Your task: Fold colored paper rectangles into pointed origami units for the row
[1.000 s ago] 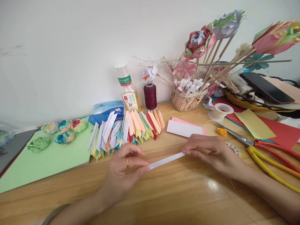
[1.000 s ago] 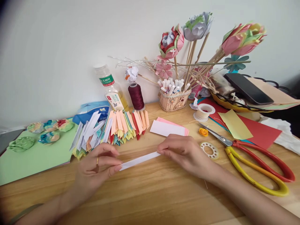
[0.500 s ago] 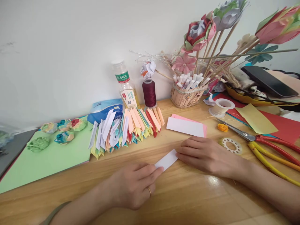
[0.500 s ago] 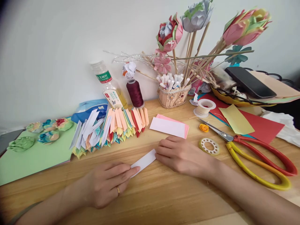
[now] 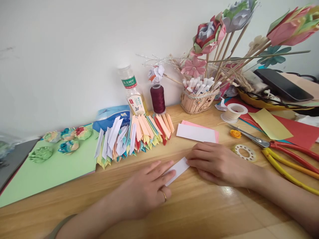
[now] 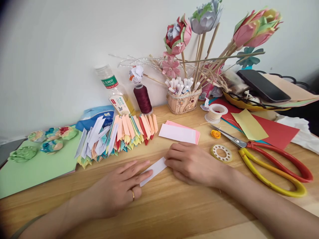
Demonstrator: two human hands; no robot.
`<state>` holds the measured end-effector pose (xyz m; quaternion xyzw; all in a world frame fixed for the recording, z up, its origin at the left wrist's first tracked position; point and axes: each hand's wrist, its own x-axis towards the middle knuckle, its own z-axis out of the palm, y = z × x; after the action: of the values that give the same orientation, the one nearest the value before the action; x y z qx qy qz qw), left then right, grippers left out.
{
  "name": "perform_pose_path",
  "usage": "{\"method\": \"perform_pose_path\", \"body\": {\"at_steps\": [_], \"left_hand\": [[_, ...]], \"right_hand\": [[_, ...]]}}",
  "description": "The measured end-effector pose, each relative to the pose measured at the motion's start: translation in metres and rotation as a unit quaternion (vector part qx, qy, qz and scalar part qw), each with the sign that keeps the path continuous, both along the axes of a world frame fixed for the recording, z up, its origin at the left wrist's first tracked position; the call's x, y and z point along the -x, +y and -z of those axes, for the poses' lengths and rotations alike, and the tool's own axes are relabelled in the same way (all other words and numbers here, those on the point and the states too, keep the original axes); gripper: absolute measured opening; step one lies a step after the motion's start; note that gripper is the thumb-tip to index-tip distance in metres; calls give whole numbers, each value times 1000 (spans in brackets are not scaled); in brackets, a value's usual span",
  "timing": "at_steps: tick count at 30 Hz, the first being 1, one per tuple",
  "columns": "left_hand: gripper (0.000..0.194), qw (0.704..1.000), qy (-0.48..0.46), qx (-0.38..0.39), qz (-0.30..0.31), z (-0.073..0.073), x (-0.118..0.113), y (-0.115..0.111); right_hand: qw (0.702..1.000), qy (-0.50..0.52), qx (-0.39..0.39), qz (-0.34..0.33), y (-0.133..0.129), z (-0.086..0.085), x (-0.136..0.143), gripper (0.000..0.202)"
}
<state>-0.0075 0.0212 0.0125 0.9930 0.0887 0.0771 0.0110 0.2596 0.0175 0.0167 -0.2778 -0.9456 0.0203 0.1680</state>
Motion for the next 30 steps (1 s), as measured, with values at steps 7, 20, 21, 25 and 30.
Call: {"method": "perform_pose_path", "body": {"at_steps": [7, 20, 21, 25, 30], "left_hand": [[16, 999, 30, 30, -25, -7, 0, 1], [25, 989, -128, -62, -45, 18, 1, 9], [24, 989, -125, -68, -44, 19, 1, 9], [25, 992, -104, -61, -41, 18, 3, 10], [28, 996, -71, -9, -45, 16, 5, 13]], "right_hand": [[999, -9, -16, -26, -11, 2, 13, 30], [995, -15, 90, 45, -13, 7, 20, 33], [995, -15, 87, 47, -13, 7, 20, 33], [997, -34, 38, 54, -12, 6, 16, 31], [994, -20, -32, 100, -11, 3, 13, 30]]}}
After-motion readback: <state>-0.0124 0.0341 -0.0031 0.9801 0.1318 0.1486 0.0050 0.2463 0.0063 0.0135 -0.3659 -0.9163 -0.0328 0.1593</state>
